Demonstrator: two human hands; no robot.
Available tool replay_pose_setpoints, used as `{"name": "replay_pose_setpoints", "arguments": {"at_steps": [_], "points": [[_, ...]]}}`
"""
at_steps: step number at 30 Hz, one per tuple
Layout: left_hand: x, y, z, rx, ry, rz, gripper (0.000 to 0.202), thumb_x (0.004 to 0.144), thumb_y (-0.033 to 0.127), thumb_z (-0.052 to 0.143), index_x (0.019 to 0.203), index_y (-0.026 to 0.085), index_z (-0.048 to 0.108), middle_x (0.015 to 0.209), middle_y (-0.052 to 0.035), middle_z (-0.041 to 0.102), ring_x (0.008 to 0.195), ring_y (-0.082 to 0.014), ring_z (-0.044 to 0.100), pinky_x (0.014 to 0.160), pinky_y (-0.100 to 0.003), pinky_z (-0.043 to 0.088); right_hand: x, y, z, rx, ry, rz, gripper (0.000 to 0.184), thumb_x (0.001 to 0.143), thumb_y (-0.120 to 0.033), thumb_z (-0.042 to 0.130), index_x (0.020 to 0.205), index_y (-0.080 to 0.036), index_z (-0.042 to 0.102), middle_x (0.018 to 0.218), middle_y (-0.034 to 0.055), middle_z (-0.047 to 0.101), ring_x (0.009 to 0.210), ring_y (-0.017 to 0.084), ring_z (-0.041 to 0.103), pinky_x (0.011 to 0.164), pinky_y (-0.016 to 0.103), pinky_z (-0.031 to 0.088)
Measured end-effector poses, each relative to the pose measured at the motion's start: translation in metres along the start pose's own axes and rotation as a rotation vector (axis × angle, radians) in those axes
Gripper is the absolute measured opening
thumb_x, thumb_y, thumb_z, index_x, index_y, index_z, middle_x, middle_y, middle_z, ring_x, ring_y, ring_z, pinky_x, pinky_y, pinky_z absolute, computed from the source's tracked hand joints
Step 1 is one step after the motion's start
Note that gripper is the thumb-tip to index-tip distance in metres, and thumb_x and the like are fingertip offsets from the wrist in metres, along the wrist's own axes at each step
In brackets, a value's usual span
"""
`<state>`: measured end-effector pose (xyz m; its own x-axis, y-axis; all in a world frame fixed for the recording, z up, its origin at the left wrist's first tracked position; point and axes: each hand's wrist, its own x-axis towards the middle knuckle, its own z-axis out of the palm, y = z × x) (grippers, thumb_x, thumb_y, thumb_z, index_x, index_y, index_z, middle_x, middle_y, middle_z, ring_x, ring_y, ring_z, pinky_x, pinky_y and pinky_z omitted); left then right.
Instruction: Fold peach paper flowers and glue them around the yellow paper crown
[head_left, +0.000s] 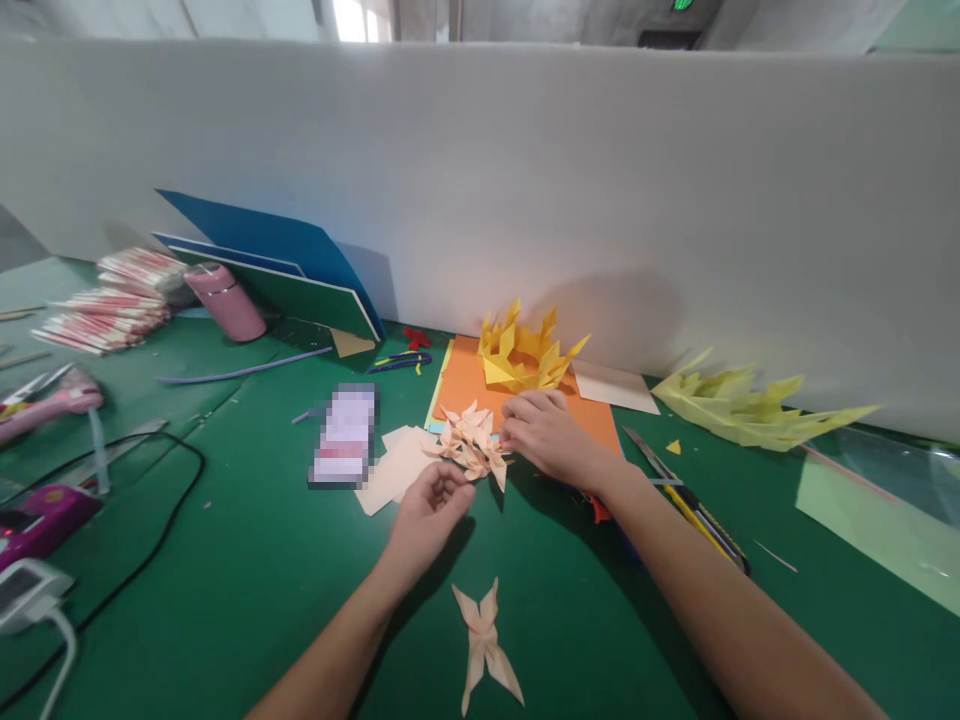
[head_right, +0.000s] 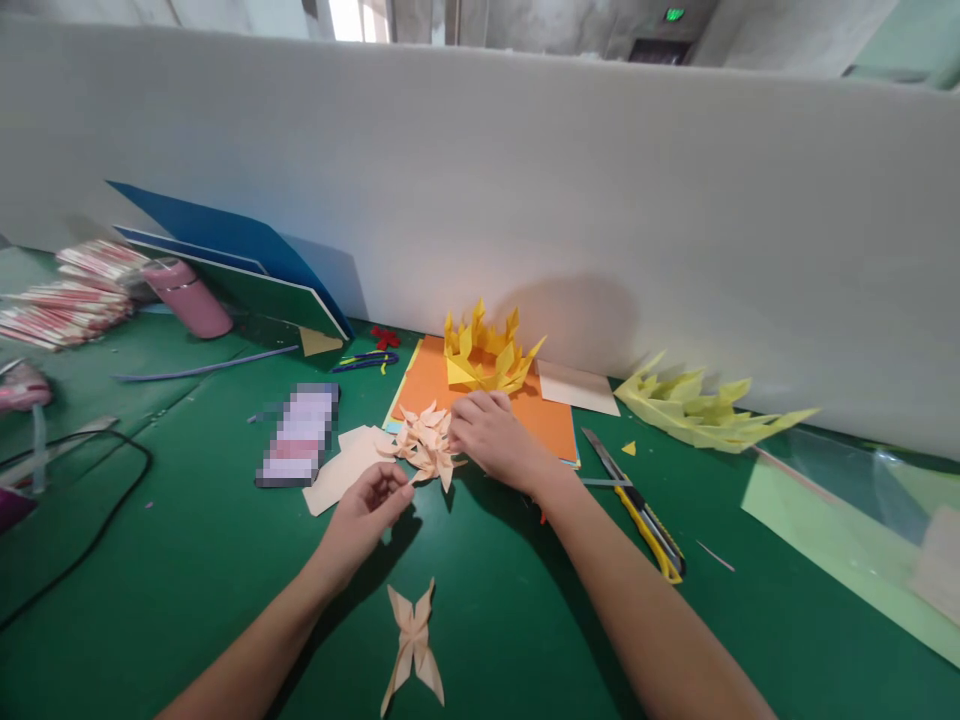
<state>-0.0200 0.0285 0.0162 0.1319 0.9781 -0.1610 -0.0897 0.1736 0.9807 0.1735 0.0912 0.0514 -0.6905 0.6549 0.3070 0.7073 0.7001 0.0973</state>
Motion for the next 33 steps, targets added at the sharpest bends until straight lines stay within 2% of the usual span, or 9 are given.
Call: {"name": "replay_pose_setpoints", "arguments": {"at_steps": [2, 4, 7, 10, 16, 22, 28, 33], "points": [[-0.004, 0.002, 0.000, 0.162, -0.169, 0.005, 0.021, 0.068, 0.031, 0.068, 0.075, 0.018, 0.053, 0.059, 0.0068, 0.042, 0.053, -0.0085, 0.039, 0.053, -0.022, 0.032, 0.005, 0.006, 0.004, 0.007, -0.021, -0.007, 0.017, 0.087, -0.028, 0.057, 0.076, -0.017, 0.062, 0.087, 0.0036, 0.060, 0.087, 0.019, 0.046, 0.073, 0.031, 0.024], [-0.011, 0.005, 0.002, 0.369, -0.336, 0.084, 0.018, 0.068, 0.026, 0.067, 0.079, 0.019, 0.055, 0.064, 0.0052, 0.045, 0.059, -0.0107, 0.042, 0.058, -0.024, 0.035, 0.009, 0.010, 0.006, 0.014, -0.028, -0.013, 0.017, 0.088, -0.027, 0.055, 0.077, -0.018, 0.063, 0.089, 0.0039, 0.061, 0.086, 0.019, 0.046, 0.074, 0.031, 0.024], [-0.019, 0.009, 0.005, 0.668, -0.532, 0.214, 0.030, 0.062, 0.029, 0.074, 0.087, 0.020, 0.059, 0.080, 0.0001, 0.053, 0.079, -0.0170, 0.048, 0.074, -0.031, 0.040, 0.014, 0.014, 0.008, 0.014, -0.041, -0.027, 0.017, 0.089, -0.026, 0.054, 0.079, -0.018, 0.065, 0.091, 0.0049, 0.062, 0.088, 0.019, 0.046, 0.074, 0.032, 0.024], [-0.022, 0.009, 0.006, 0.836, -0.649, 0.275, 0.043, 0.059, 0.034, 0.077, 0.095, 0.020, 0.059, 0.091, -0.0039, 0.055, 0.091, -0.0224, 0.048, 0.080, -0.035, 0.040, 0.015, 0.018, 0.009, 0.005, -0.057, -0.040, 0.016, 0.089, -0.024, 0.053, 0.080, -0.019, 0.065, 0.091, 0.0049, 0.062, 0.088, 0.019, 0.047, 0.074, 0.031, 0.025], [-0.021, 0.004, 0.006, 0.917, -0.672, 0.304, 0.028, 0.066, 0.021, 0.067, 0.093, 0.021, 0.059, 0.079, -0.0016, 0.057, 0.082, -0.0209, 0.049, 0.077, -0.033, 0.039, 0.015, 0.024, 0.010, -0.011, -0.079, -0.075, 0.015, 0.088, -0.023, 0.054, 0.079, -0.018, 0.064, 0.095, 0.0054, 0.062, 0.089, 0.019, 0.047, 0.075, 0.031, 0.025], [-0.018, 0.001, 0.006, 0.924, -0.659, 0.324, 0.023, 0.070, 0.012, 0.057, 0.091, 0.020, 0.060, 0.070, 0.0001, 0.059, 0.073, -0.0176, 0.052, 0.075, -0.030, 0.039, 0.015, 0.027, 0.008, -0.023, -0.107, -0.089, 0.012, 0.087, -0.020, 0.054, 0.080, -0.019, 0.064, 0.095, 0.0054, 0.061, 0.093, 0.020, 0.047, 0.074, 0.031, 0.025], [-0.013, -0.005, 0.004, 0.914, -0.622, 0.351, 0.011, 0.078, 0.023, 0.058, 0.087, 0.020, 0.063, 0.065, -0.0005, 0.060, 0.069, -0.0170, 0.053, 0.063, -0.026, 0.036, 0.015, 0.032, 0.007, -0.053, -0.100, -0.107, 0.015, 0.087, -0.017, 0.054, 0.077, -0.020, 0.064, 0.088, 0.0043, 0.061, 0.086, 0.019, 0.046, 0.072, 0.031, 0.023], [-0.012, -0.004, 0.002, 0.897, -0.575, 0.357, 0.019, 0.082, 0.036, 0.056, 0.087, 0.019, 0.064, 0.067, -0.0018, 0.060, 0.065, -0.0158, 0.051, 0.059, -0.026, 0.033, 0.015, 0.034, 0.008, -0.101, -0.076, -0.089, 0.021, 0.084, -0.005, 0.049, 0.080, -0.019, 0.064, 0.087, 0.0047, 0.063, 0.084, 0.018, 0.047, 0.070, 0.031, 0.023]]}}
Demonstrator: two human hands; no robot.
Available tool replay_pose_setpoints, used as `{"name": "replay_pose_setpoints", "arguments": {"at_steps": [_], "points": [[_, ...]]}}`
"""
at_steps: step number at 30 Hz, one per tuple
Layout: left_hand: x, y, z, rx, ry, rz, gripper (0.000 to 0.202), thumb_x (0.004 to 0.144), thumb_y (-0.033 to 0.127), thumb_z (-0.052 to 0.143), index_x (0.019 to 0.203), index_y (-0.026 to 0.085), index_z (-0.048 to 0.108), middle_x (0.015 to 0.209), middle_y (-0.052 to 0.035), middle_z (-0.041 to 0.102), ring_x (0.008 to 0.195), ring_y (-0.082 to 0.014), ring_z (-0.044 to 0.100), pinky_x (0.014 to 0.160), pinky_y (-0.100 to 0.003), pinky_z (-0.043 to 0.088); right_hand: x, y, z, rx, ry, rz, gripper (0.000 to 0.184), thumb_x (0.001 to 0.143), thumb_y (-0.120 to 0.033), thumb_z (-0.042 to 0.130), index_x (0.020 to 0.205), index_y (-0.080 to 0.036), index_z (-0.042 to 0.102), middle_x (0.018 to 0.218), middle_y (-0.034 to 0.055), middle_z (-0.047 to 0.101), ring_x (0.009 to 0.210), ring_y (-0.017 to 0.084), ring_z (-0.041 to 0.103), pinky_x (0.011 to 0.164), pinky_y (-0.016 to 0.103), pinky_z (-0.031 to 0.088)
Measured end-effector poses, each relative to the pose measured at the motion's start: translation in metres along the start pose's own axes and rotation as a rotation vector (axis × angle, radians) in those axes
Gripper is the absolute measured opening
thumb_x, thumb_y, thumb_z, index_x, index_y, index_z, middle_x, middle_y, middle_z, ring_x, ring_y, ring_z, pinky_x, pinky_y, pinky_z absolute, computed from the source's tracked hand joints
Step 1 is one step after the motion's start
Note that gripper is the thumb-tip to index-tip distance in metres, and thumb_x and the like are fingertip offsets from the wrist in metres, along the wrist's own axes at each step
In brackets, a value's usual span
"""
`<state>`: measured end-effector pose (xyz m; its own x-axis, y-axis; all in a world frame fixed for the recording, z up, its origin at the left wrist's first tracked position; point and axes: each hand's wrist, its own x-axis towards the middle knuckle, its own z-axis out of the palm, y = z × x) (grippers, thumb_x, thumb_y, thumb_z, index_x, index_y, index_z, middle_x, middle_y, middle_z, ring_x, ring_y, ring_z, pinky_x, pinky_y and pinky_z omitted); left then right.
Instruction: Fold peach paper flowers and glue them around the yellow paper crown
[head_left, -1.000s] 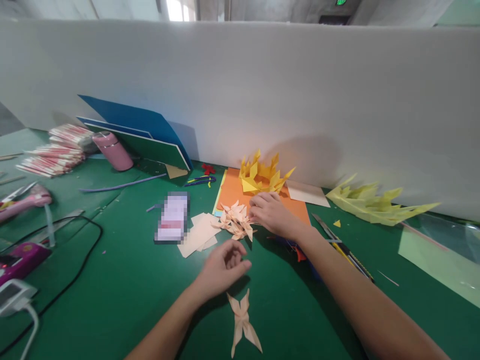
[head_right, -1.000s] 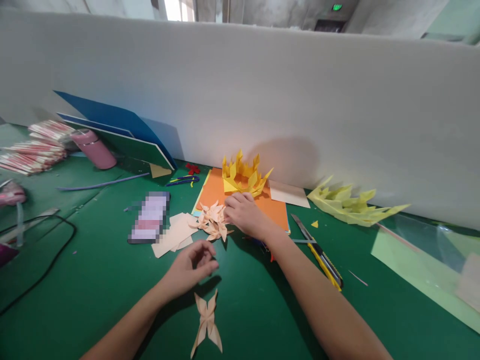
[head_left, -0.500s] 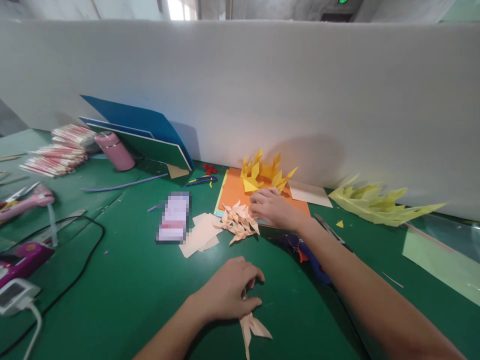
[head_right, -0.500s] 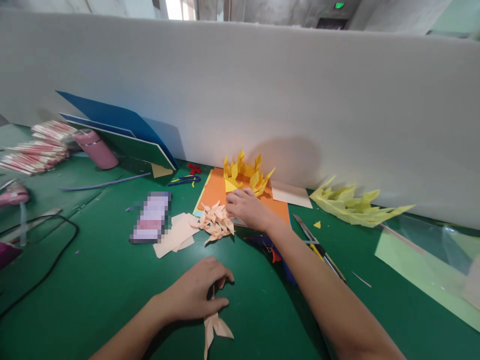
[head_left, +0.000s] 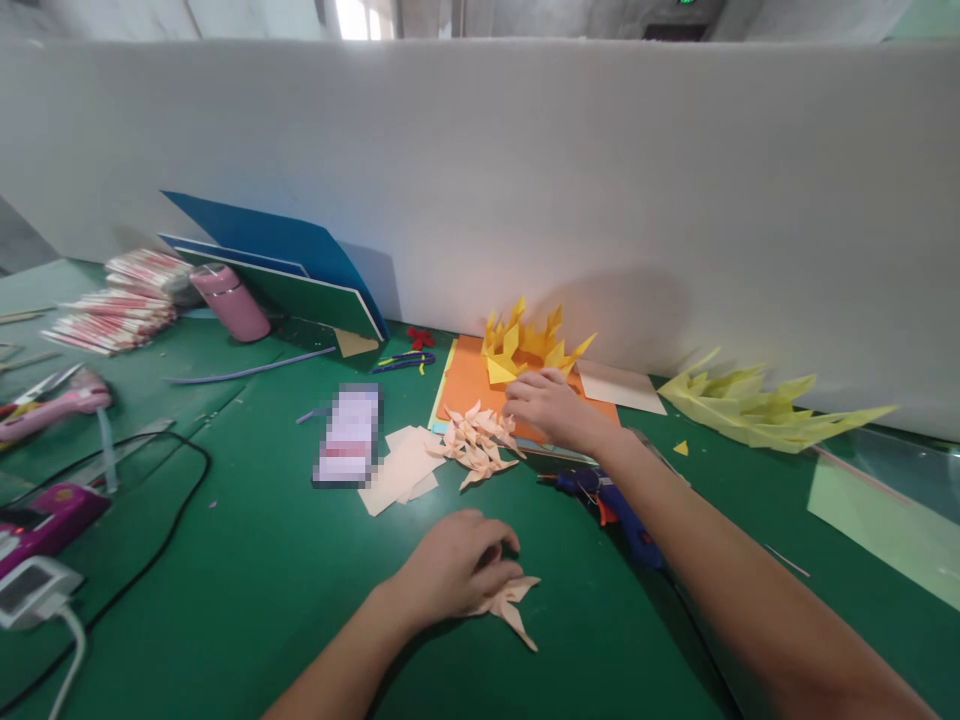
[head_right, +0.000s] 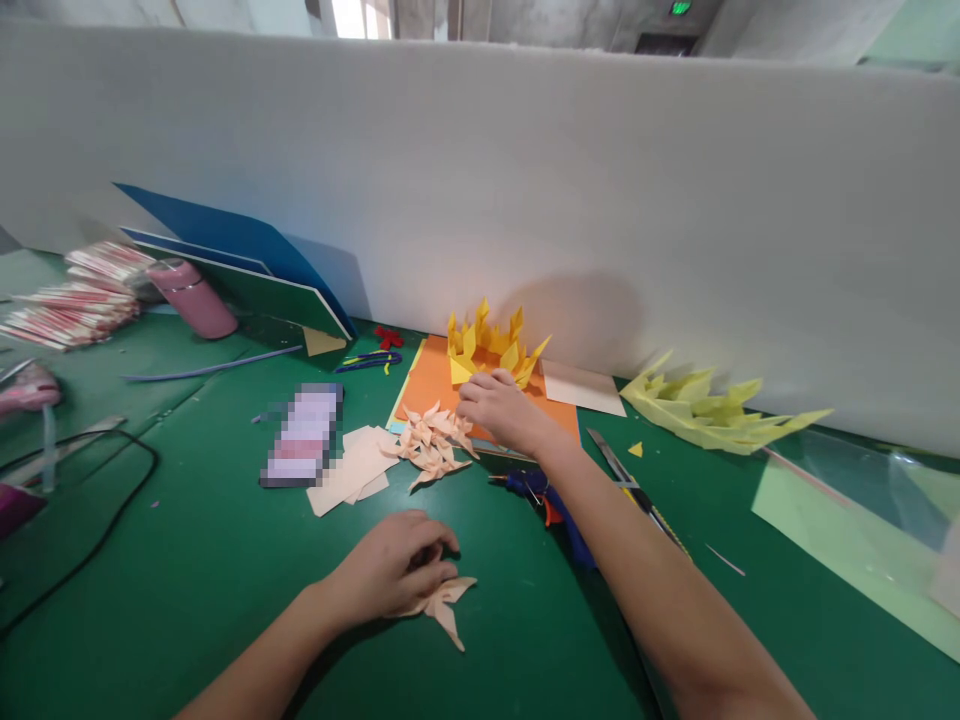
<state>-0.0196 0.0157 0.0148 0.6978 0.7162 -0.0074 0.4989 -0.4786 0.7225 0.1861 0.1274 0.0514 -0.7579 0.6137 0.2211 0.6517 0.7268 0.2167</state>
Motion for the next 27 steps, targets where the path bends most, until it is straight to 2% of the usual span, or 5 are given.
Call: {"name": "replay_pose_setpoints", "arguments": {"at_steps": [5, 9, 18, 23, 27], "points": [[-0.004, 0.007, -0.009, -0.067, -0.157, 0.109, 0.053, 0.054, 0.047, 0.078, 0.098, 0.020, 0.061, 0.086, -0.0039, 0.063, 0.077, -0.0191, 0.054, 0.070, -0.028, 0.039, -0.005, 0.002, -0.001, 0.037, 0.058, 0.066, 0.032, 0.082, 0.002, 0.043, 0.090, -0.021, 0.063, 0.090, 0.0035, 0.065, 0.088, 0.018, 0.050, 0.072, 0.031, 0.026], [-0.006, 0.008, -0.012, -0.053, -0.207, 0.083, 0.046, 0.063, 0.028, 0.074, 0.105, 0.022, 0.058, 0.088, -0.0036, 0.062, 0.082, -0.0203, 0.052, 0.074, -0.031, 0.038, -0.025, -0.002, -0.010, 0.105, 0.151, 0.213, 0.035, 0.081, 0.002, 0.038, 0.094, -0.021, 0.061, 0.093, 0.0052, 0.066, 0.088, 0.020, 0.053, 0.075, 0.034, 0.031], [0.004, -0.002, -0.014, -0.840, 0.435, -0.189, 0.032, 0.067, 0.030, 0.071, 0.088, 0.021, 0.049, 0.081, 0.0002, 0.053, 0.074, -0.0129, 0.052, 0.069, -0.027, 0.042, -0.085, -0.093, -0.023, 1.050, 0.424, 0.744, 0.014, 0.088, -0.034, 0.048, 0.098, -0.024, 0.050, 0.085, 0.0037, 0.062, 0.071, 0.017, 0.061, 0.061, 0.029, 0.051], [0.005, -0.007, -0.005, -0.615, 0.605, -0.162, 0.031, 0.064, 0.024, 0.072, 0.085, 0.020, 0.051, 0.085, -0.0004, 0.056, 0.080, -0.0149, 0.055, 0.075, -0.030, 0.045, -0.064, -0.139, -0.007, 1.543, 0.443, 0.741, 0.042, 0.078, -0.038, 0.063, 0.112, -0.029, 0.042, 0.108, 0.0058, 0.059, 0.089, 0.017, 0.062, 0.073, 0.030, 0.053], [0.003, -0.011, -0.001, -0.418, 0.616, -0.085, 0.025, 0.069, 0.022, 0.069, 0.089, 0.020, 0.053, 0.088, -0.0022, 0.060, 0.084, -0.0172, 0.058, 0.080, -0.034, 0.047, -0.047, -0.149, -0.001, 1.601, 0.513, 0.836, 0.035, 0.076, -0.042, 0.064, 0.102, -0.028, 0.046, 0.101, 0.0035, 0.060, 0.092, 0.017, 0.061, 0.076, 0.029, 0.052]]}}
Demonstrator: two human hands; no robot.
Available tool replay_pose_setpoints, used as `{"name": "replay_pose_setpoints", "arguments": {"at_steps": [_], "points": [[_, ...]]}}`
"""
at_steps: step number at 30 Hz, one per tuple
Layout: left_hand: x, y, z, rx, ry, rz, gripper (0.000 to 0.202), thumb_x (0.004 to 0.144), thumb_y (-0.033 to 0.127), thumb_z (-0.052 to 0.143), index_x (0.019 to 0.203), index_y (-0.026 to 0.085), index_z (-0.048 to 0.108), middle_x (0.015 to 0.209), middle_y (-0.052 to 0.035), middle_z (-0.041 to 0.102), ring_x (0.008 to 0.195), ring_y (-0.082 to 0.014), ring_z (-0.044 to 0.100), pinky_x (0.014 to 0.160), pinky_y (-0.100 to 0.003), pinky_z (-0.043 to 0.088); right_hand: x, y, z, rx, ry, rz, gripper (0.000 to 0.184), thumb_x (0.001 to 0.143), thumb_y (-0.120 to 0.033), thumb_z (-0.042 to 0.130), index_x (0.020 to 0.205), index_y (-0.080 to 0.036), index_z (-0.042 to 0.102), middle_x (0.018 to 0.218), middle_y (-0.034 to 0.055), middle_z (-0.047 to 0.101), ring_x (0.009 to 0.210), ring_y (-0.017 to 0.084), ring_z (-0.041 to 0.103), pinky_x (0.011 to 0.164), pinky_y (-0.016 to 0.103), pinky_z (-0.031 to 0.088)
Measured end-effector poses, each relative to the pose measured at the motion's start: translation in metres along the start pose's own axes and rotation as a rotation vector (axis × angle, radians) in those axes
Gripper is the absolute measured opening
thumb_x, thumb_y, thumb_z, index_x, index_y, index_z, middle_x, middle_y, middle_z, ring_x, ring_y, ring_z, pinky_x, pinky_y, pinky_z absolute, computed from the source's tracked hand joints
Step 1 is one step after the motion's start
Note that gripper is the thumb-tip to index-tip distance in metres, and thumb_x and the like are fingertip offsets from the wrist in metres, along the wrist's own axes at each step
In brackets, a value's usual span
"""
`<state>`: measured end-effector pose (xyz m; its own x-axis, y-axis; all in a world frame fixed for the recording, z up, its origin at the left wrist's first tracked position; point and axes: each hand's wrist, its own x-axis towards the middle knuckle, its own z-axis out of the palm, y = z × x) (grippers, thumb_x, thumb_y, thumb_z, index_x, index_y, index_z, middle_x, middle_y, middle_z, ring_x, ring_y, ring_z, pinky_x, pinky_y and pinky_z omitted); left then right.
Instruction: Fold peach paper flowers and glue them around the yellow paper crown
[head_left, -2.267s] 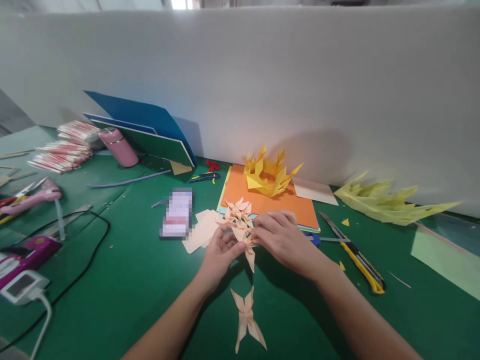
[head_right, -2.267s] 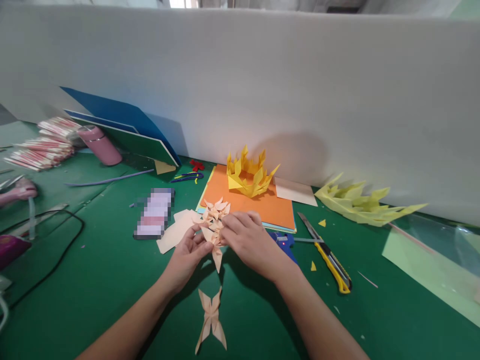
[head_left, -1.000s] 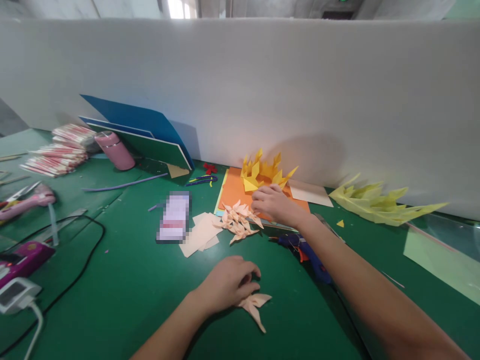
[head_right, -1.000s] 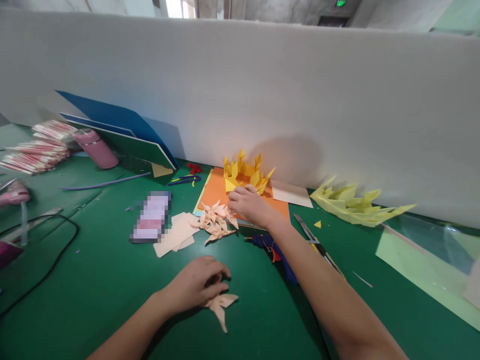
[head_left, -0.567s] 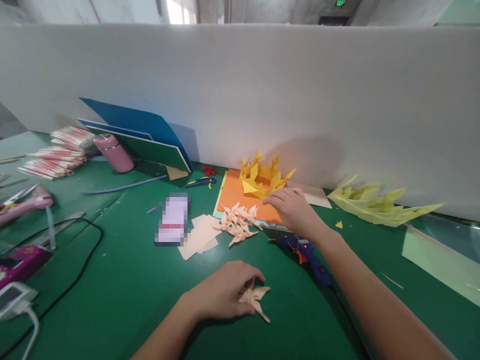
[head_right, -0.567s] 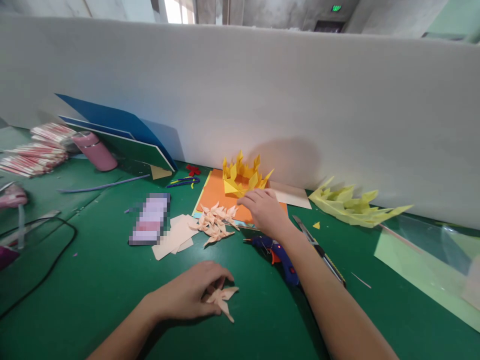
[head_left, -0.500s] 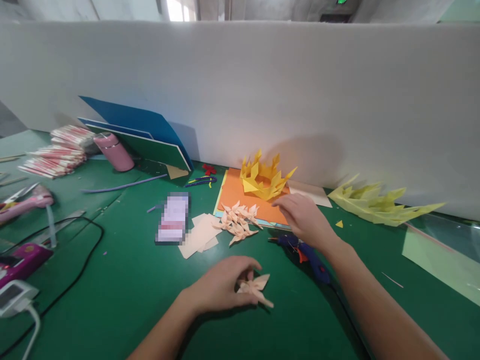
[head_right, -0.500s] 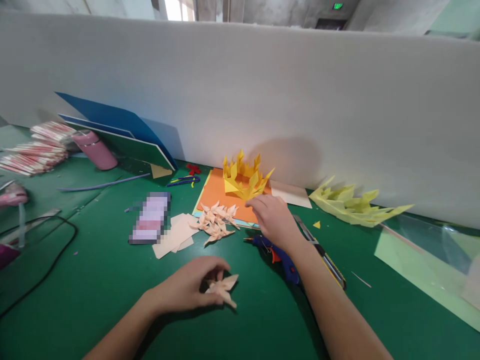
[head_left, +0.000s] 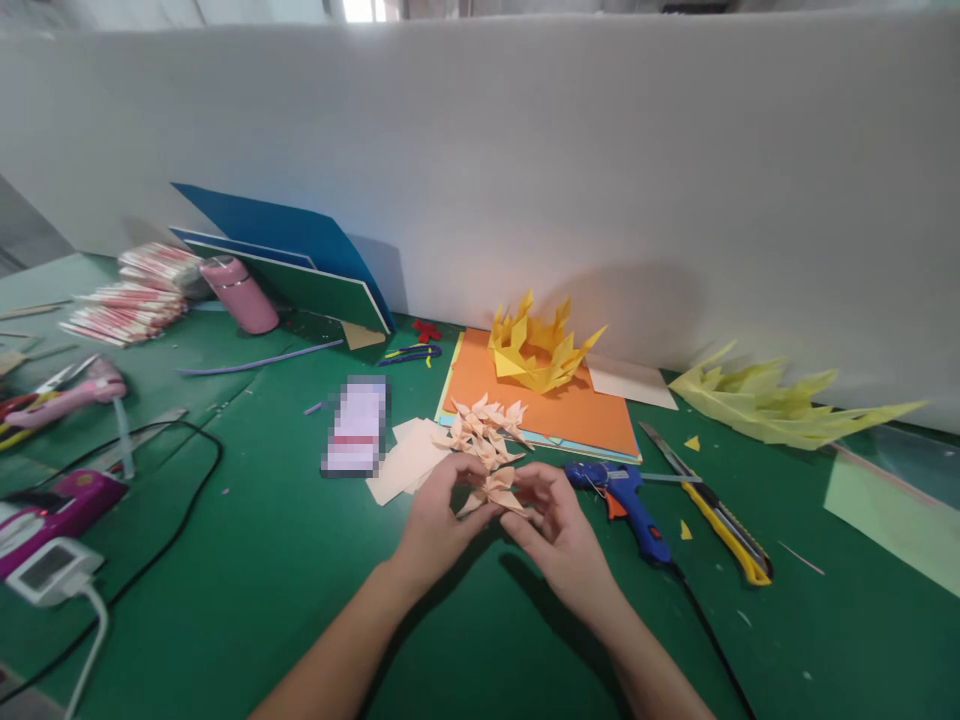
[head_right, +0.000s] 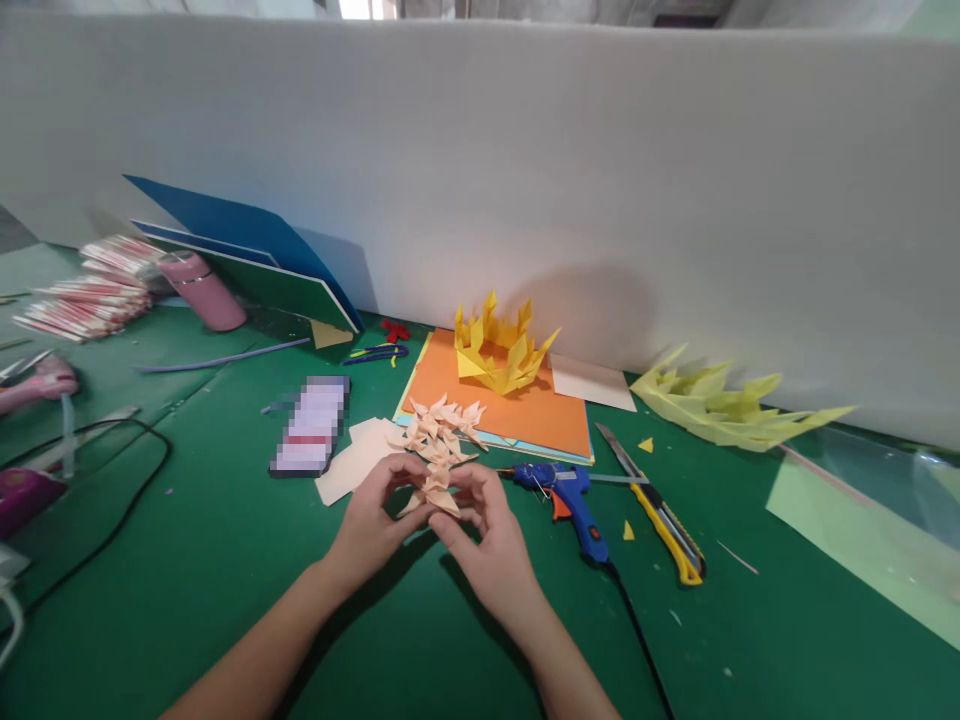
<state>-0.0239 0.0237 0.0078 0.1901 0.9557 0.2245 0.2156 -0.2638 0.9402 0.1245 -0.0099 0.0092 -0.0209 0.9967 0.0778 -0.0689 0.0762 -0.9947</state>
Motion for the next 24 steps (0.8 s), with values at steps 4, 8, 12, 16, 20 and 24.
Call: {"name": "replay_pose_setpoints", "arguments": {"at_steps": [4, 8, 12, 16, 20, 24], "points": [[0.000, -0.003, -0.004, 0.112, -0.040, 0.145, 0.023, 0.074, 0.019, 0.065, 0.094, 0.022, 0.054, 0.093, -0.0040, 0.062, 0.090, -0.0188, 0.059, 0.082, -0.036, 0.048, 0.003, -0.004, 0.001, 0.093, 0.030, 0.046, 0.035, 0.083, -0.049, 0.053, 0.108, -0.028, 0.042, 0.097, 0.0040, 0.066, 0.085, 0.017, 0.064, 0.072, 0.029, 0.052], [0.000, -0.005, -0.003, 0.129, -0.081, 0.293, 0.026, 0.080, 0.013, 0.057, 0.103, 0.024, 0.052, 0.109, -0.0076, 0.057, 0.109, -0.0207, 0.053, 0.093, -0.040, 0.045, 0.006, -0.009, -0.003, -0.048, 0.039, 0.019, 0.029, 0.080, -0.046, 0.058, 0.097, -0.023, 0.053, 0.089, 0.0048, 0.067, 0.082, 0.018, 0.064, 0.072, 0.030, 0.051], [-0.001, -0.008, 0.006, -0.039, 0.175, 0.176, 0.038, 0.073, 0.017, 0.065, 0.105, 0.025, 0.046, 0.119, -0.0089, 0.044, 0.115, -0.0223, 0.048, 0.082, -0.036, 0.051, 0.009, -0.009, -0.002, -0.137, 0.085, -0.008, 0.019, 0.077, -0.039, 0.059, 0.080, -0.020, 0.058, 0.077, 0.0032, 0.065, 0.070, 0.017, 0.062, 0.065, 0.028, 0.050], [0.000, -0.008, 0.010, -0.131, 0.263, 0.010, 0.021, 0.070, 0.020, 0.067, 0.084, 0.021, 0.051, 0.100, -0.0039, 0.051, 0.094, -0.0174, 0.057, 0.081, -0.034, 0.051, 0.009, -0.006, 0.002, -0.121, 0.159, -0.005, 0.015, 0.073, -0.032, 0.062, 0.079, -0.019, 0.057, 0.076, 0.0029, 0.065, 0.071, 0.017, 0.063, 0.063, 0.026, 0.051], [-0.001, -0.004, 0.007, -0.065, 0.106, -0.045, 0.005, 0.078, 0.023, 0.058, 0.082, 0.019, 0.059, 0.089, -0.0055, 0.063, 0.093, -0.0196, 0.059, 0.090, -0.039, 0.045, 0.008, -0.002, 0.005, -0.144, 0.173, -0.033, 0.011, 0.073, -0.028, 0.059, 0.080, -0.020, 0.056, 0.077, 0.0022, 0.065, 0.071, 0.017, 0.064, 0.065, 0.026, 0.051], [-0.003, -0.002, 0.006, -0.045, 0.107, -0.011, 0.010, 0.079, 0.025, 0.057, 0.086, 0.020, 0.061, 0.099, -0.0085, 0.065, 0.101, -0.0222, 0.059, 0.094, -0.042, 0.043, 0.007, -0.002, 0.005, -0.215, 0.171, -0.076, 0.007, 0.076, -0.026, 0.056, 0.081, -0.020, 0.057, 0.076, 0.0018, 0.066, 0.070, 0.016, 0.064, 0.064, 0.025, 0.052]]}}
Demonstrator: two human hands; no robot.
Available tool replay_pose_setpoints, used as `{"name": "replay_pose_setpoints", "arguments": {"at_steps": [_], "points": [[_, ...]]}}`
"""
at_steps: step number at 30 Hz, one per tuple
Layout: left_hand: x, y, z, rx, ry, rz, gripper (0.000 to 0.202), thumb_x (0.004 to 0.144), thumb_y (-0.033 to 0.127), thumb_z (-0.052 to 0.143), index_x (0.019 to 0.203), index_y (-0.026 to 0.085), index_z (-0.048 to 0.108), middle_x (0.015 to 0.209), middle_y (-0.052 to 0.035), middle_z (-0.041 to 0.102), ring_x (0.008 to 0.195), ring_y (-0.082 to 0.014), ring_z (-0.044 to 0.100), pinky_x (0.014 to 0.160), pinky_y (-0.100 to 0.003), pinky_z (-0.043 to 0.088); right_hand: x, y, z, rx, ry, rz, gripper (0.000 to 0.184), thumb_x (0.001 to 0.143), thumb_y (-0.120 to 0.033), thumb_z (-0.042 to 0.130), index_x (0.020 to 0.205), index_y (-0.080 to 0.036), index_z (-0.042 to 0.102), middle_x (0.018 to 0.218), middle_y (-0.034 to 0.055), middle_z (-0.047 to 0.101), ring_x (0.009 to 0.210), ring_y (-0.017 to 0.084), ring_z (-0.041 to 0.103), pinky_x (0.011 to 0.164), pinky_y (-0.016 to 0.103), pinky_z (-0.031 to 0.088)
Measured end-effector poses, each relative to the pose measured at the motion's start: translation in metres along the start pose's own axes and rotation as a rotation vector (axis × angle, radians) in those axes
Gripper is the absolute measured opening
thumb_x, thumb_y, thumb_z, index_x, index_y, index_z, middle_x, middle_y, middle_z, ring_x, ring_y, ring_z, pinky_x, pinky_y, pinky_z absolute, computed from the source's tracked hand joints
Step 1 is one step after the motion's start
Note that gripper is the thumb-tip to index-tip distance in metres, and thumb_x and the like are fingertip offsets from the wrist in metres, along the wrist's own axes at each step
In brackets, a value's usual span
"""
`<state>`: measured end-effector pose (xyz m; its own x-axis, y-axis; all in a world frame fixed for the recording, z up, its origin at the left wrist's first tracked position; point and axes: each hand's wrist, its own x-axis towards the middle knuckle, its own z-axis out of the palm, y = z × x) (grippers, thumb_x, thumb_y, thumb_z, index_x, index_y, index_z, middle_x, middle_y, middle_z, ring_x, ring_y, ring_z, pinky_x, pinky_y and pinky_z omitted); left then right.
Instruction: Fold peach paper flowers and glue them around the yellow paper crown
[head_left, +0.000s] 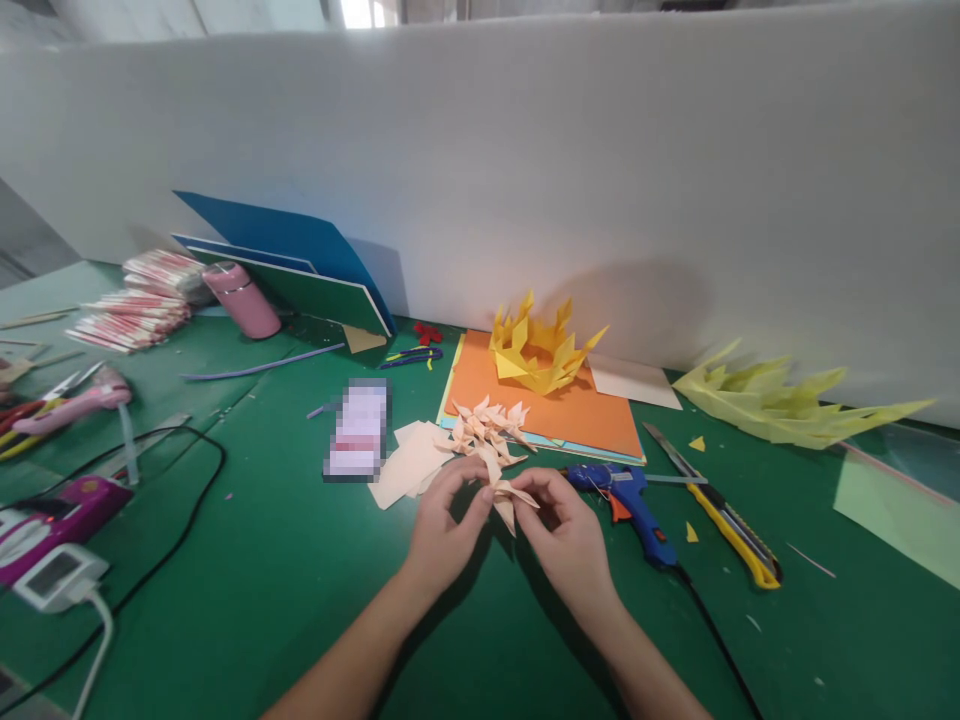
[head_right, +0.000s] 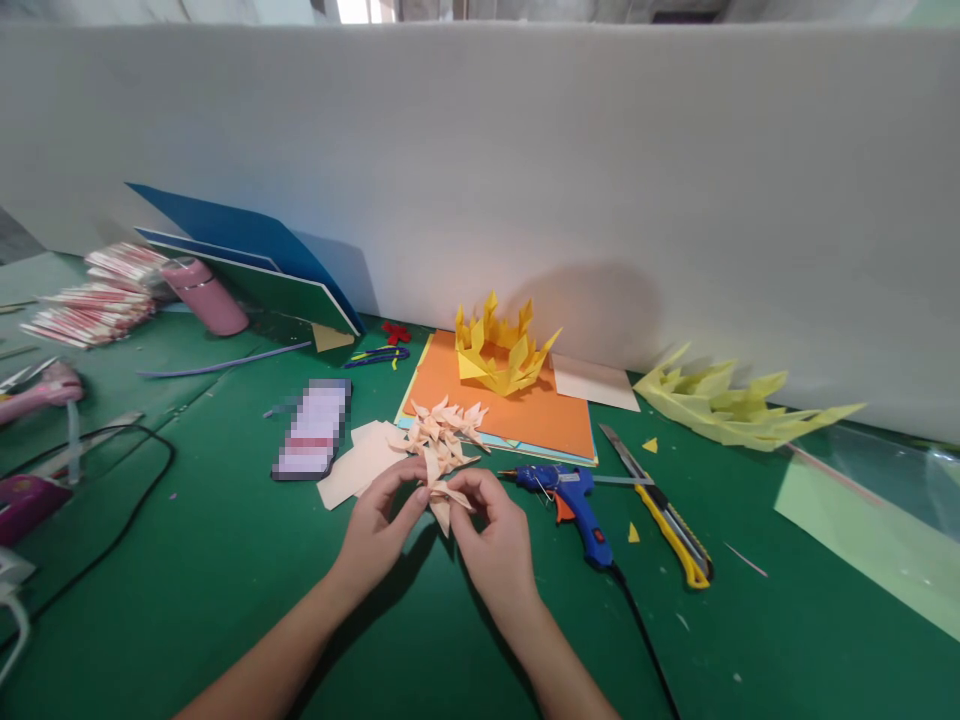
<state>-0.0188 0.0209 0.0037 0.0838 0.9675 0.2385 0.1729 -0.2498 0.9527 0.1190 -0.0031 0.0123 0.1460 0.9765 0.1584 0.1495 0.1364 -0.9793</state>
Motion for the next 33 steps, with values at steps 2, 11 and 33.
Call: {"name": "replay_pose_setpoints", "arguments": {"at_steps": [2, 11, 33], "points": [[-0.001, 0.001, 0.000, 0.025, 0.000, 0.045, 0.008, 0.079, 0.025, 0.057, 0.083, 0.020, 0.062, 0.100, -0.0087, 0.066, 0.107, -0.0230, 0.057, 0.097, -0.042, 0.041, -0.001, -0.002, 0.000, -0.029, 0.002, -0.029, 0.007, 0.078, -0.026, 0.054, 0.081, -0.020, 0.057, 0.075, 0.0016, 0.066, 0.069, 0.016, 0.065, 0.062, 0.024, 0.052], [-0.001, 0.005, 0.001, 0.083, -0.042, 0.158, 0.011, 0.075, 0.018, 0.059, 0.086, 0.020, 0.058, 0.092, -0.0066, 0.065, 0.088, -0.0182, 0.061, 0.080, -0.034, 0.050, -0.002, -0.009, -0.001, -0.263, 0.003, -0.138, 0.011, 0.082, -0.025, 0.052, 0.079, -0.020, 0.062, 0.073, 0.0007, 0.068, 0.064, 0.014, 0.064, 0.060, 0.022, 0.050], [0.004, 0.015, 0.002, -0.377, -0.166, -0.259, 0.008, 0.063, 0.015, 0.062, 0.066, 0.017, 0.055, 0.071, 0.0013, 0.050, 0.066, -0.0106, 0.050, 0.061, -0.022, 0.042, -0.008, -0.015, -0.002, -0.396, -0.152, -0.162, 0.015, 0.086, -0.028, 0.048, 0.084, -0.022, 0.061, 0.076, 0.0012, 0.068, 0.066, 0.016, 0.062, 0.061, 0.026, 0.048]]}}
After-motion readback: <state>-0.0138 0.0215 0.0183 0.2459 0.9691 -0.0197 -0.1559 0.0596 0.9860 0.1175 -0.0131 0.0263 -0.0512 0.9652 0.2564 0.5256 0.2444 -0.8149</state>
